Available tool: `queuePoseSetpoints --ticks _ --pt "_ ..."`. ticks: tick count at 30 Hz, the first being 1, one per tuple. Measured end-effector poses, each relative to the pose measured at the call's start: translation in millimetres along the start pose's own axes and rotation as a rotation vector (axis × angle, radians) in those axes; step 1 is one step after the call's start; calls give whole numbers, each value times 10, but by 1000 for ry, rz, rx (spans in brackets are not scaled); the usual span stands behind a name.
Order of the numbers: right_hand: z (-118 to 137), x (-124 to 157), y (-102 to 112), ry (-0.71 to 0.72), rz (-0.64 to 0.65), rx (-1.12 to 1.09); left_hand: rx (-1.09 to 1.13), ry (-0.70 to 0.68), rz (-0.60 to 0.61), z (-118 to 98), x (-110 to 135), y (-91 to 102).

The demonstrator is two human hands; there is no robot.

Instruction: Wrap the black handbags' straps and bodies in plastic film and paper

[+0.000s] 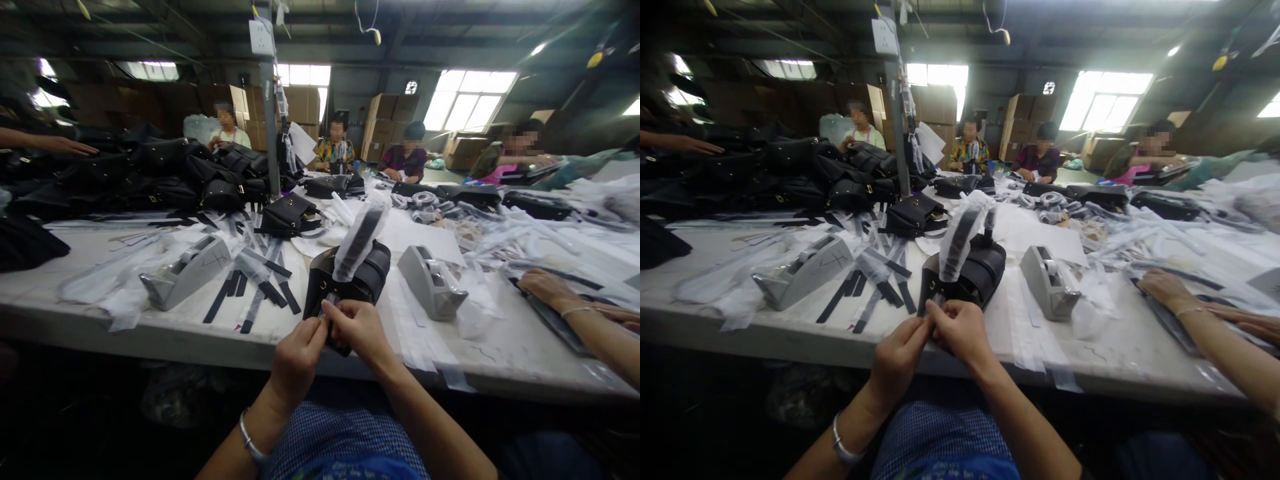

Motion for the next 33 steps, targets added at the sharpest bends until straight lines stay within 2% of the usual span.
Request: queuePoseSetpoints --ticks 4,7,9,11,12,14,16,17,20,23,25,27,29,31,33 --pt "-21 14 -40 -18 57 -47 -8 -2 51 -15 81 17" --pt "-65 7 -33 -53 118 -104 99 44 69 -23 119 63" --pt "-95 3 -22 -65 145 -107 161 198 -42 64 98 178" --pt "-110 -1 -17 -58 161 -104 249 456 -145 224 96 246" --pt "-109 -5 -15 -48 162 -103 328 585 -135 291 107 211" --pt "-98 -18 -13 -23 156 -101 526 784 5 338 143 25" --pt "-87 -31 -26 -5 157 -95 682 885 123 300 191 -152" --pt "-87 -33 -37 -2 158 -91 718 916 138 283 220 -207" --pt "-101 3 -49 -17 155 -76 733 977 69 266 317 -277" --pt "-62 104 73 9 149 -17 690 936 -29 250 351 -246" --pt "44 137 380 112 41 58 652 900 -86 260 350 -202" --pt "195 122 926 270 -222 174 612 913 -128 309 368 -174" --pt "305 78 1581 397 -541 340 597 939 -143 364 395 -184" --pt "267 -71 2152 375 -727 519 611 956 -145 402 421 -220" --pt "50 -306 2605 198 -773 540 629 977 -135 420 447 -264"
Point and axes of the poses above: each hand's wrist, its own x-axis away from the middle knuckle, its own y-axis out of the back of the hand, z = x × y, the point moved 7 cm from there along -x, towards the middle knuckle, and after that the axes turned 6 degrees about -z, right-handed, at the moved point
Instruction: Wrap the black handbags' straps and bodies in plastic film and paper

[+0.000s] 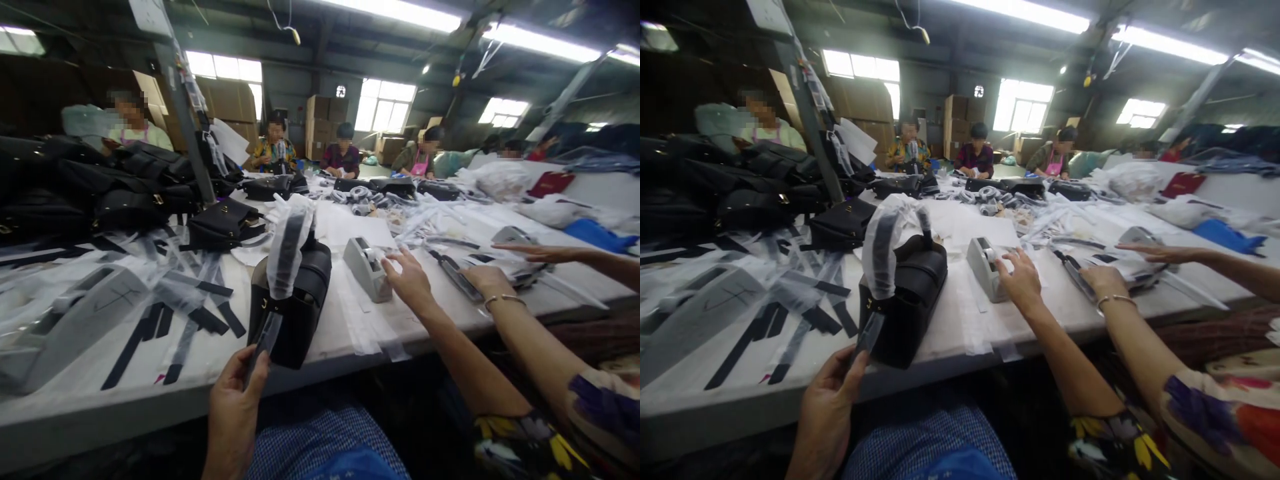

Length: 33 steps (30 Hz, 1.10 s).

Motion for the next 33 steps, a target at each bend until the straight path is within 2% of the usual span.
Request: queuePoseSetpoints --ticks 3,5,8,12,15,18,22,27,33 --pt "-426 -283 -150 -140 97 -26 9 42 -8 44 1 -15" --pt "-549 -338 -254 -180 150 -89 8 60 -11 45 3 -18" --pt "-565 -336 -263 -209 158 -203 -4 76 -31 39 -2 6" --pt "-473 -231 -21 -176 93 -326 -13 106 -30 91 -17 39" --pt "-578 -34 89 -284 97 -438 -28 110 -31 130 -31 61" --pt "-818 187 36 -469 115 -550 -50 109 -43 142 -42 73" --pt "-1004 312 -65 -522 84 -563 -34 117 -42 131 -43 60" --pt "-963 357 -66 -516 42 -594 7 163 -51 156 -17 56" --pt "-968 431 -110 -575 -9 -637 35 137 -40 96 22 32"
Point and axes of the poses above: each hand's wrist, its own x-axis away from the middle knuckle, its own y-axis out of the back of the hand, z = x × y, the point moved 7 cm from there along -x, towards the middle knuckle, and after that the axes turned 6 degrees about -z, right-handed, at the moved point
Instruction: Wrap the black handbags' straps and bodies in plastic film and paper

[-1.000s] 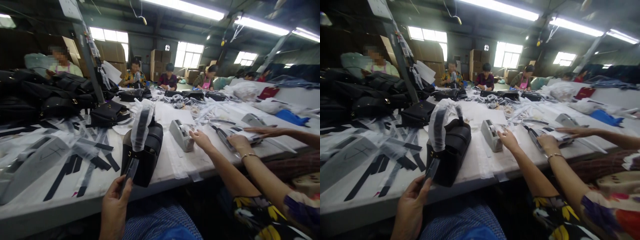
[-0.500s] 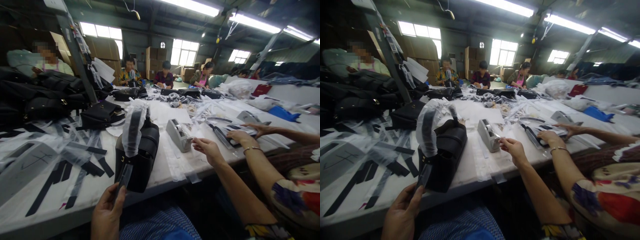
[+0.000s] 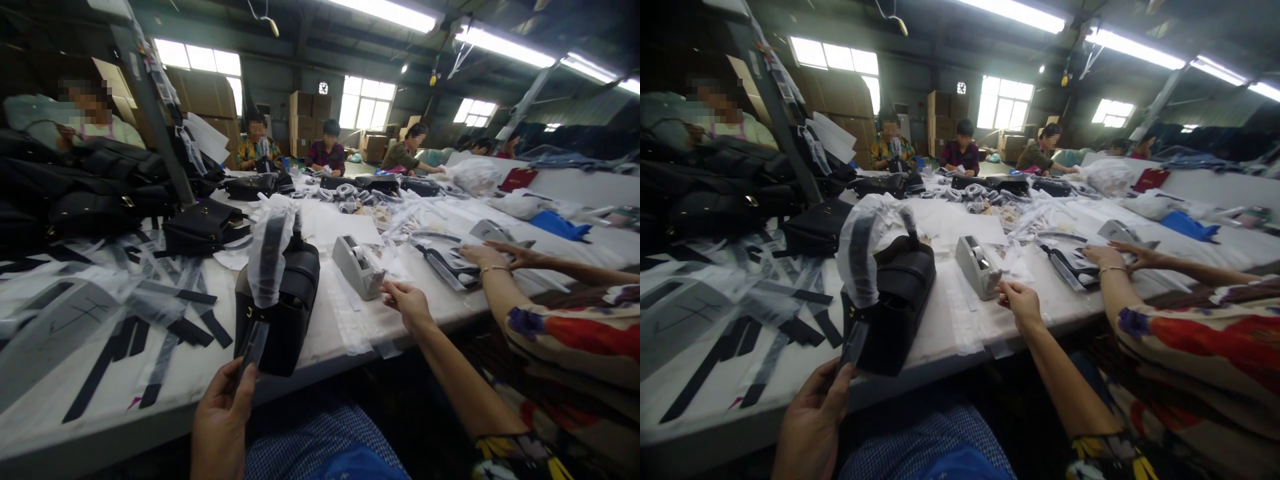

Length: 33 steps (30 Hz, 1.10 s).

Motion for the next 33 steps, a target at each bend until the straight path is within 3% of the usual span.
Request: queuePoseSetpoints --ticks 7,19,23,25,28,30,33 --pt "-120 -48 -21 -97 -56 -62 36 -59 45 -62 33 -62" --pt "-111 -4 -4 -76 -115 -33 124 -99 107 -91 53 -121" --pt "-89 286 28 -23 -115 43 117 -109 121 -74 42 -119" --pt "17 618 -109 54 -5 84 111 -122 132 -52 39 -120" --pt "248 1337 -662 214 428 183 94 -157 142 -45 45 -126" --pt "316 1789 -1047 193 660 183 68 -187 144 -69 58 -130" --pt "305 2190 -1500 128 834 170 28 -239 157 -135 93 -135"
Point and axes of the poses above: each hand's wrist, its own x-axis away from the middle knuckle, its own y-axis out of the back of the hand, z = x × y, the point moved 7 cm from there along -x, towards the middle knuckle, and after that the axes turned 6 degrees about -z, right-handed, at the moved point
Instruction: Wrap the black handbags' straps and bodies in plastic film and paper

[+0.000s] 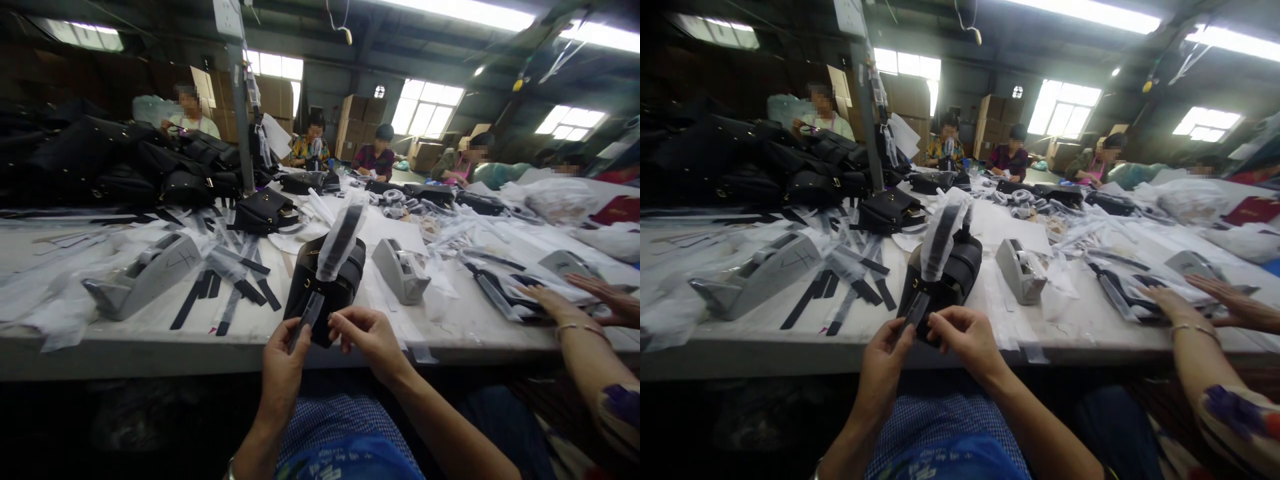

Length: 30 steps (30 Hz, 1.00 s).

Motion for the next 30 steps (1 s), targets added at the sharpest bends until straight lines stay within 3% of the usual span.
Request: queuePoseSetpoints --ticks 3,7,15,23,30 --pt "-82 -114 -237 -53 14 43 -24 -53 11 -66 21 4" --pt "-191 -189 -223 -67 -27 178 16 -35 2 -66 43 16" --pt "-285 -120 -232 -57 213 46 245 354 150 79 134 -60" --pt "-307 -71 -262 74 0 181 179 454 171 138 181 -85" --pt "-313 -83 -381 41 46 8 168 489 175 75 195 -86"
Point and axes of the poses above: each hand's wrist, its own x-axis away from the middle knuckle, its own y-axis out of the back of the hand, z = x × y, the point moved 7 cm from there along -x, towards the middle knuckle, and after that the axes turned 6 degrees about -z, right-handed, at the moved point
